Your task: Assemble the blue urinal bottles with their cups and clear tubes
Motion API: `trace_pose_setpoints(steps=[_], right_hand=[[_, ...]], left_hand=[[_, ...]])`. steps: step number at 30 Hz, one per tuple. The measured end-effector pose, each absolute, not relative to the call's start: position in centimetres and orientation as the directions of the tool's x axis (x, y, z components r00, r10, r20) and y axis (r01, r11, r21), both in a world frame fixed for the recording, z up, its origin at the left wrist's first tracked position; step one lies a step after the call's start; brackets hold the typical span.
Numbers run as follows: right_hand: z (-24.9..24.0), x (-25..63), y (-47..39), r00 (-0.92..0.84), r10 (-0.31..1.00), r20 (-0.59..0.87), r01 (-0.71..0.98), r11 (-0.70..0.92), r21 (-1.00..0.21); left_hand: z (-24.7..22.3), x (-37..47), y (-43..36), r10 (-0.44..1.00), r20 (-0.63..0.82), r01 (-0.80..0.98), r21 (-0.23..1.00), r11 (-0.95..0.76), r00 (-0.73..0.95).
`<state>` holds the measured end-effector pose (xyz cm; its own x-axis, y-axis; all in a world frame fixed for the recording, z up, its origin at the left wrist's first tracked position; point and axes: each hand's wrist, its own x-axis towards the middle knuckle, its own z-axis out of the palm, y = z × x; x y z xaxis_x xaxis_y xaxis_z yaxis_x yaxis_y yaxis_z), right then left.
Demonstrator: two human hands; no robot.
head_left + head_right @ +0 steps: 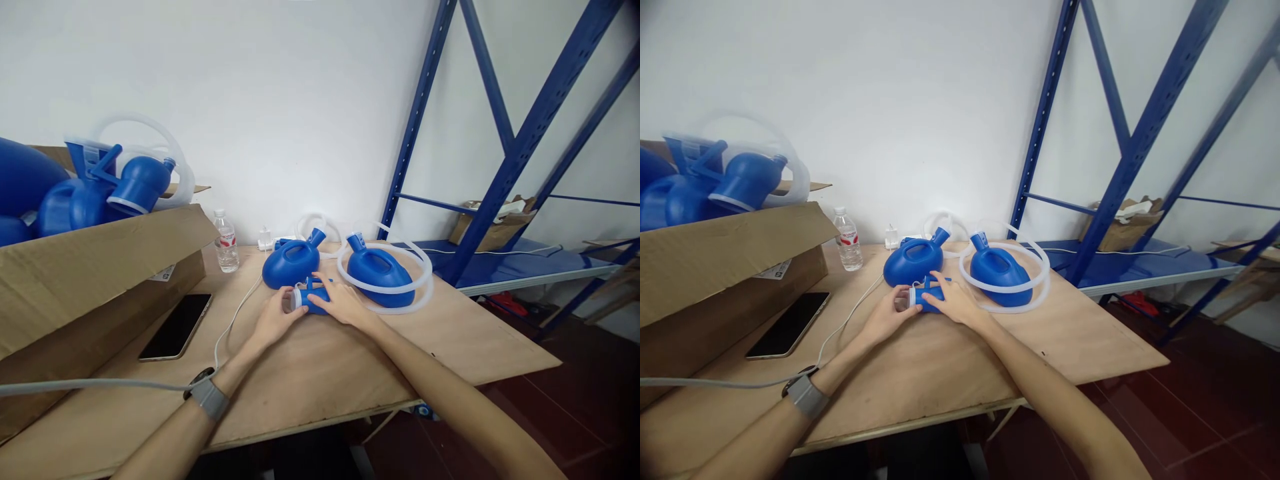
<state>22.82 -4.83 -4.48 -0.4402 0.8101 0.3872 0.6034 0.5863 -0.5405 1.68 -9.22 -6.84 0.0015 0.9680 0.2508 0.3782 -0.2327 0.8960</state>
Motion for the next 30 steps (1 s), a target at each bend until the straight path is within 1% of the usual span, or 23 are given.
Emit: trace_pose_setpoints(steps=[2, 4, 6, 7, 8, 9, 10, 12, 14, 16, 19, 21, 23, 25, 27, 28, 30], right_hand=[[-3.8, 23.4, -5.2, -0.516, 0.767, 0.382, 0.675, 0.638, -0.371], [-3.3, 23.9, -5.5, -0.618, 0.689, 0.378, 0.676, 0.711, -0.192], [-3.0, 24.6, -5.6, -0.679, 0.619, 0.394, 0.676, 0.737, 0.005], [-3.0, 25.0, -5.4, -0.671, 0.614, 0.417, 0.702, 0.706, 0.092], [-3.2, 25.5, -5.2, -0.632, 0.632, 0.448, 0.752, 0.641, 0.156], [-3.4, 26.1, -4.8, -0.563, 0.671, 0.483, 0.815, 0.548, 0.189], [-3.7, 26.7, -4.3, -0.473, 0.719, 0.509, 0.877, 0.441, 0.191], [-4.5, 28.3, -3.1, -0.284, 0.805, 0.521, 0.959, 0.239, 0.154], [-5.4, 30.1, -1.8, -0.173, 0.851, 0.496, 0.982, 0.112, 0.151], [-6.1, 31.8, -0.4, -0.119, 0.866, 0.486, 0.983, 0.036, 0.178], [-7.1, 34.3, 2.0, -0.071, 0.852, 0.518, 0.979, -0.039, 0.199], [-7.7, 35.8, 3.9, -0.031, 0.823, 0.567, 0.980, -0.087, 0.180], [-8.1, 36.7, 5.7, 0.022, 0.792, 0.611, 0.983, -0.128, 0.130], [-8.1, 36.6, 7.1, 0.073, 0.783, 0.618, 0.990, -0.134, 0.053], [-7.8, 35.0, 7.5, 0.055, 0.801, 0.596, 0.998, -0.065, -0.005], [-7.4, 33.5, 7.3, 0.005, 0.813, 0.582, 1.000, 0.005, -0.015], [-6.5, 29.6, 6.2, -0.205, 0.787, 0.582, 0.973, 0.229, 0.032]], left_hand=[[-6.8, 1.7, -9.2, 0.974, 0.221, 0.340, 0.921, -0.191, -0.050], [-6.7, 1.8, -9.2, 0.978, 0.204, 0.208, 0.959, -0.190, -0.047], [-6.3, 2.0, -9.3, 0.970, 0.242, 0.045, 0.969, -0.242, 0.005], [-6.1, 2.1, -9.3, 0.961, 0.277, -0.018, 0.961, -0.276, 0.027], [-5.8, 2.1, -9.4, 0.950, 0.310, -0.059, 0.950, -0.308, 0.037], [-5.6, 2.2, -9.4, 0.943, 0.333, -0.071, 0.941, -0.330, 0.033], [-5.5, 2.2, -9.4, 0.941, 0.338, -0.055, 0.940, -0.337, 0.015], [-5.4, 2.0, -9.4, 0.956, 0.292, 0.029, 0.956, -0.291, -0.035], [-5.6, 1.8, -9.2, 0.974, 0.213, 0.111, 0.973, -0.204, -0.074], [-5.9, 1.5, -9.1, 0.984, 0.156, 0.152, 0.978, -0.141, -0.091], [-6.3, 1.4, -9.0, 0.986, 0.146, 0.175, 0.976, -0.131, -0.078], [-6.4, 1.6, -9.0, 0.988, 0.149, 0.191, 0.972, -0.137, -0.048], [-6.4, 1.8, -9.1, 0.988, 0.156, 0.209, 0.966, -0.149, -0.017], [-6.4, 1.9, -9.2, 0.986, 0.165, 0.233, 0.959, -0.163, 0.011], [-6.4, 2.0, -9.3, 0.984, 0.176, 0.264, 0.948, -0.178, 0.031], [-6.4, 2.1, -9.4, 0.982, 0.182, 0.278, 0.942, -0.186, 0.040], [-6.5, 2.1, -9.5, 0.980, 0.191, 0.301, 0.932, -0.201, 0.062]])
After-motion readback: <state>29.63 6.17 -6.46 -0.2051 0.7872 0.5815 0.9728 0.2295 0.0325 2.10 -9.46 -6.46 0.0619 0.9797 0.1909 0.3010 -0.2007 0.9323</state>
